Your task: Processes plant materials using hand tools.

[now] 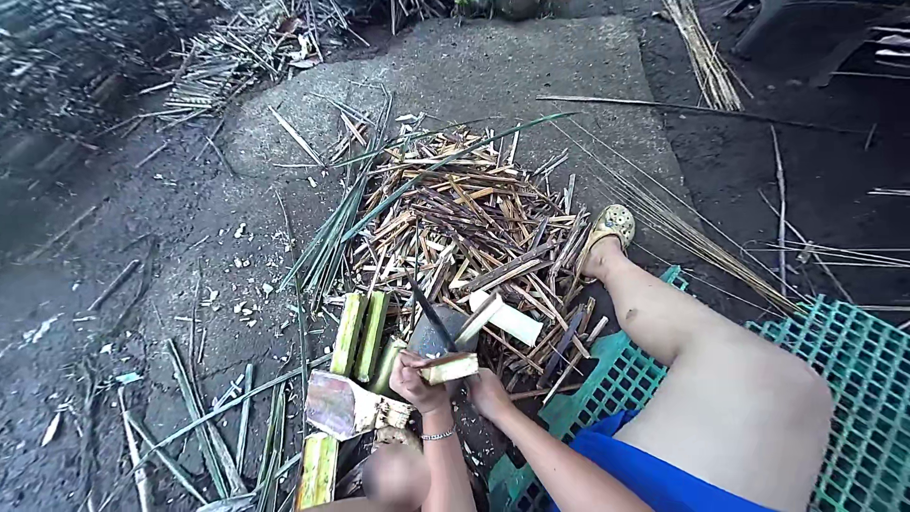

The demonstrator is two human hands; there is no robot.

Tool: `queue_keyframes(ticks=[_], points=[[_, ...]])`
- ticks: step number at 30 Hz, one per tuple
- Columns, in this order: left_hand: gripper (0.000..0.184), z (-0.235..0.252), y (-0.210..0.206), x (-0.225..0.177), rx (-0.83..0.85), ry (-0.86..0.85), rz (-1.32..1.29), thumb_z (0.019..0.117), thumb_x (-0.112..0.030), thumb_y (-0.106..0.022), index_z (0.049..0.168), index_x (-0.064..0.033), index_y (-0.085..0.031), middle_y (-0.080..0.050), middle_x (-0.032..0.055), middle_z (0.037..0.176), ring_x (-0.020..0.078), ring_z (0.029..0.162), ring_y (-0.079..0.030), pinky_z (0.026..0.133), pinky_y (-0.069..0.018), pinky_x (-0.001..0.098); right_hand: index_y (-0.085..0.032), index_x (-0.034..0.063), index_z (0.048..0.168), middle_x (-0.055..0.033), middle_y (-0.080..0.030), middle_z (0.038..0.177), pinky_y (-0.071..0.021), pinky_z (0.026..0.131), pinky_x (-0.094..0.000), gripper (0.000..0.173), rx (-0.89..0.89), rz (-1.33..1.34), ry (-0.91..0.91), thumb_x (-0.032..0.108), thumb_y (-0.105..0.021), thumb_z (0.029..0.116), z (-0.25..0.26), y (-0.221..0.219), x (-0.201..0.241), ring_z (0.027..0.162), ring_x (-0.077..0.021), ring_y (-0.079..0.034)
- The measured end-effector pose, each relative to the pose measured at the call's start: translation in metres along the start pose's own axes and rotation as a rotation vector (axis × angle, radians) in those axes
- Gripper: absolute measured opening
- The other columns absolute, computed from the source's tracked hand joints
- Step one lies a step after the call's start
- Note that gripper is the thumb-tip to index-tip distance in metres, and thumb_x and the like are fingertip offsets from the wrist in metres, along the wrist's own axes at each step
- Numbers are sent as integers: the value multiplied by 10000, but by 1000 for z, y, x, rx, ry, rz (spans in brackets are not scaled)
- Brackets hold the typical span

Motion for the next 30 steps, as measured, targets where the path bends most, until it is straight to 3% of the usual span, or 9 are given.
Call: queue_keyframes(ticks=[2, 4, 7, 10, 14, 18, 23, 27, 30], points=[[381, 1, 0, -5, -71, 20, -68, 973, -531, -573, 695, -277, -625, -583, -192, 637, -57, 614, -579, 623, -491, 141, -617, -4, 911, -74, -523, 665, -485, 554, -390, 665, 7, 67, -10, 474, -207, 1122, 6, -10, 4, 536, -194, -520], [364, 11, -2, -13, -31, 1, -200, 997, -463, -555, 721, -256, -674, -632, -164, 660, -33, 639, -617, 651, -518, 154, -641, -12, 995, -106, -570, 730, -505, 584, -403, 653, -3, 66, 2, 477, -229, 1121, 12, -11, 17, 577, -211, -555], [625, 41, -3, -52, 310, -90, -479, 1048, -592, -310, 843, -144, -694, -670, -70, 755, 62, 768, -653, 801, -526, 226, -658, -46, 1117, -205, -638, 943, -508, 748, -491, 699, -33, 181, -81, 507, -230, 1114, 15, -9, 17, 786, -295, -615], [681, 83, -2, -90, 489, -144, -534, 1012, -659, -315, 849, -114, -688, -669, -33, 775, 109, 807, -655, 862, -522, 272, -650, 0, 1073, -118, -570, 765, -502, 623, -431, 666, -164, 155, -58, 527, -243, 1108, 13, -1, 10, 633, -236, -564], [727, 93, 28, -91, 487, -139, -623, 1035, -630, -227, 889, -94, -694, -673, -8, 794, 131, 818, -660, 850, -523, 290, -570, 31, 1336, -229, -691, 1107, -506, 939, -591, 634, -112, -292, -12, 561, -334, 1081, -11, 26, 14, 1093, -388, -670], [713, 85, 47, -85, 459, -107, -675, 1039, -611, -244, 852, -83, -684, -675, 11, 775, 155, 811, -673, 843, -535, 313, -492, 39, 1434, -210, -648, 1298, -504, 997, -546, 634, -69, -643, -67, 550, -376, 1076, -5, 17, 15, 1220, -374, -633], [696, 94, 68, -94, 385, -133, -657, 1044, -601, -231, 844, -104, -674, -668, 3, 764, 171, 810, -679, 880, -542, 362, -536, 21, 1426, -223, -496, 1479, -417, 1108, -550, 501, -69, -658, 44, 372, -510, 1069, 6, 22, 5, 1399, -410, -451], [614, 96, 75, -107, 253, -156, -559, 1067, -544, -268, 822, -148, -668, -645, -62, 728, 104, 752, -672, 817, -576, 314, -696, 52, 1271, -169, -564, 1441, -373, 1160, -497, 438, -193, -27, 778, 374, -514, 1036, -73, 62, 73, 1399, -315, -457], [641, 87, 82, -112, 171, -74, -610, 1083, -502, -248, 862, -106, -701, -676, -20, 782, 133, 827, -688, 885, -563, 334, -647, 208, 1322, 66, -509, 1467, -397, 1104, -232, 643, 111, 464, 1409, 672, -315, 1025, -174, 84, 162, 1345, -12, -446]])
Point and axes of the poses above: each hand's wrist, its own z-axis towards the middle knuckle, its own y-axis out of the back of the hand, x = y × z, the point moved 1 cm from there along z, towards the middle knuckle
